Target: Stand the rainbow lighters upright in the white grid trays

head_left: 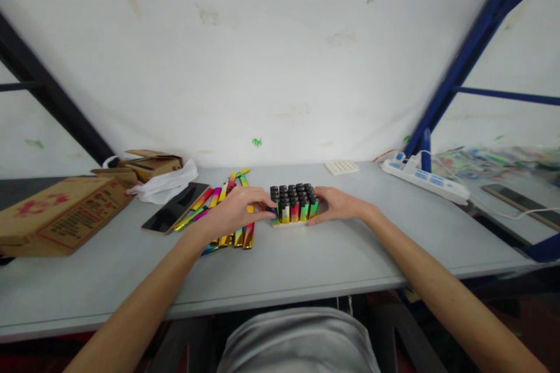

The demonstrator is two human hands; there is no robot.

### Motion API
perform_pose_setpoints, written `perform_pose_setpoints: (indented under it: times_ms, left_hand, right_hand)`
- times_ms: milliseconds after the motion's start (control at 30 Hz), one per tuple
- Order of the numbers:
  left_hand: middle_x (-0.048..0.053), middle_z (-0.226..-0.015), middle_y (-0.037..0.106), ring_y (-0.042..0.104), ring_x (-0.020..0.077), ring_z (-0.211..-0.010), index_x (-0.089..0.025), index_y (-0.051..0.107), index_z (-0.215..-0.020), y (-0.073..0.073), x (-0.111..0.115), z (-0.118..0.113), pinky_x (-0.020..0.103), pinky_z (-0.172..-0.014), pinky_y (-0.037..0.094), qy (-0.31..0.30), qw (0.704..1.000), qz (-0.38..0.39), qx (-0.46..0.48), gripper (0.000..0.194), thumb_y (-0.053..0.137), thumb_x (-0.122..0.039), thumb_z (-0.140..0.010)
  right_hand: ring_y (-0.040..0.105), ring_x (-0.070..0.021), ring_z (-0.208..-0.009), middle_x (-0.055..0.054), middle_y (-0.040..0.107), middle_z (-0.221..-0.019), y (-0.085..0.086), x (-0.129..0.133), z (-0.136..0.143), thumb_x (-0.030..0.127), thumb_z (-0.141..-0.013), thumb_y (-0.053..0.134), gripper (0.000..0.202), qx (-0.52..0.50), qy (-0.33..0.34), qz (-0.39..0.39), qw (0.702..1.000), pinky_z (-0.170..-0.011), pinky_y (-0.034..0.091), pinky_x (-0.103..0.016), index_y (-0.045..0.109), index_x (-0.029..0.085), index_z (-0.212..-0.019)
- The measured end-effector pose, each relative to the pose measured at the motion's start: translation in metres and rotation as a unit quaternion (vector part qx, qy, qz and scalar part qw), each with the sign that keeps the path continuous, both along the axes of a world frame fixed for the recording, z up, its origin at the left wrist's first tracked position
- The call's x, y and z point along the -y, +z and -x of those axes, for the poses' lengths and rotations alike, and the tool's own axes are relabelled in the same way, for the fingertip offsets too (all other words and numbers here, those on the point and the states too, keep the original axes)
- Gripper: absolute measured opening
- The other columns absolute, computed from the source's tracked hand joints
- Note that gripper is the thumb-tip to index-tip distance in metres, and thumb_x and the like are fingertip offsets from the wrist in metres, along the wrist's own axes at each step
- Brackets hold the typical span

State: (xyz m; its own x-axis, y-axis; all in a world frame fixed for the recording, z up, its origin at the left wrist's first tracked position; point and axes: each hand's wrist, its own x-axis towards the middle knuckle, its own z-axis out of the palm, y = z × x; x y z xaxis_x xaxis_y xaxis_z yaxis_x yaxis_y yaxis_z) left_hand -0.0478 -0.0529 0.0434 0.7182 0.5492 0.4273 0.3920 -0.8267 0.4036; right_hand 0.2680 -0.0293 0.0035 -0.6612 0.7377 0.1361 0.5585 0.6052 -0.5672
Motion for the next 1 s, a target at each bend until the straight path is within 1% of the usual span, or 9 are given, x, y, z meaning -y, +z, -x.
perform_pose_setpoints:
  times_ms: [100,233,367,533,633,733,867,933,1000]
  left_hand:
    - [0.005,-0.095,0.076,0.07,0.0165,-0.081,-0.02,0.073,-0.103,-0.007,0.001,-0.007,0.027,-0.08,0.054,0.028,0.999,0.008,-0.017,0.017,0.071,-0.031,-0.09]
    - [0.0,-0.086,0.074,0.071,0.0179,-0.078,-0.026,0.059,-0.126,-0.013,0.003,-0.015,0.029,-0.078,0.055,0.094,0.993,0.065,-0.02,0.04,0.071,-0.035,-0.089]
    - [-0.002,-0.081,0.07,0.069,0.0179,-0.073,-0.026,0.052,-0.128,-0.005,0.006,-0.011,0.029,-0.073,0.054,0.121,0.99,0.076,0.003,0.052,0.074,-0.046,-0.084]
    - [-0.002,-0.077,0.069,0.067,0.0165,-0.07,-0.024,0.054,-0.122,0.006,0.008,-0.003,0.029,-0.073,0.052,0.168,0.984,0.043,0.034,0.036,0.059,-0.048,-0.094]
    - [-0.003,-0.075,0.069,0.067,0.0173,-0.071,-0.025,0.055,-0.124,0.002,0.007,-0.004,0.03,-0.073,0.05,0.161,0.986,0.033,-0.013,0.035,0.055,-0.047,-0.097]
    - [-0.001,-0.076,0.07,0.067,0.019,-0.074,-0.025,0.057,-0.124,-0.006,0.005,-0.007,0.031,-0.075,0.049,0.148,0.987,0.022,-0.061,0.034,0.051,-0.047,-0.099]
    - [0.0,-0.075,0.07,0.068,0.02,-0.074,-0.024,0.062,-0.115,-0.01,0.001,-0.005,0.031,-0.073,0.048,0.145,0.986,0.007,-0.087,0.029,0.05,-0.045,-0.099]
    - [0.0,-0.074,0.07,0.067,0.0195,-0.071,-0.023,0.063,-0.111,-0.009,-0.002,-0.002,0.03,-0.071,0.048,0.151,0.985,0.009,-0.087,0.029,0.049,-0.046,-0.099]
    - [0.001,-0.073,0.071,0.067,0.0196,-0.07,-0.023,0.064,-0.108,-0.006,-0.004,0.002,0.031,-0.071,0.048,0.164,0.983,0.011,-0.085,0.029,0.049,-0.046,-0.099]
  right_hand:
    - [0.066,-0.0278,-0.095,-0.008,0.073,-0.109,0.002,0.002,0.001,0.06,-0.068,0.085,0.068,-0.005,0.004,0.0,1.0,-0.086,0.052,-0.038,0.068,0.017,-0.119]
    - [0.064,-0.0266,-0.092,-0.008,0.072,-0.103,0.0,0.002,0.001,0.059,-0.068,0.085,0.063,0.0,0.002,-0.019,1.0,-0.085,0.052,-0.038,0.069,0.017,-0.112]
    - [0.062,-0.0253,-0.09,-0.008,0.069,-0.1,-0.008,-0.008,-0.001,0.057,-0.069,0.084,0.055,0.025,-0.02,-0.085,0.996,-0.084,0.05,-0.037,0.069,0.017,-0.103]
    - [0.059,-0.0233,-0.081,-0.009,0.067,-0.092,-0.014,-0.043,-0.013,0.059,-0.076,0.076,0.051,0.094,-0.094,-0.148,0.98,-0.074,0.046,-0.033,0.069,0.014,-0.098]
    - [0.06,-0.0221,-0.074,-0.009,0.068,-0.088,-0.012,-0.073,-0.024,0.067,-0.076,0.071,0.058,0.132,-0.139,-0.127,0.973,-0.066,0.043,-0.031,0.069,0.013,-0.097]
    - [0.062,-0.0221,-0.072,-0.008,0.071,-0.084,-0.008,-0.103,-0.034,0.068,-0.075,0.072,0.057,0.167,-0.154,-0.101,0.969,-0.063,0.043,-0.03,0.07,0.014,-0.095]
    - [0.066,-0.026,-0.08,-0.012,0.073,-0.093,-0.005,-0.126,-0.044,0.066,-0.078,0.072,0.057,0.197,-0.168,-0.127,0.958,-0.071,0.048,-0.032,0.072,0.012,-0.098]
    - [0.067,-0.0308,-0.094,-0.017,0.073,-0.103,-0.006,-0.126,-0.05,0.067,-0.08,0.07,0.062,0.198,-0.176,-0.14,0.954,-0.083,0.05,-0.036,0.072,0.011,-0.105]
    - [0.061,-0.0378,-0.114,-0.023,0.067,-0.121,-0.01,-0.12,-0.06,0.069,-0.082,0.068,0.072,0.2,-0.199,-0.157,0.946,-0.096,0.047,-0.044,0.067,0.009,-0.122]
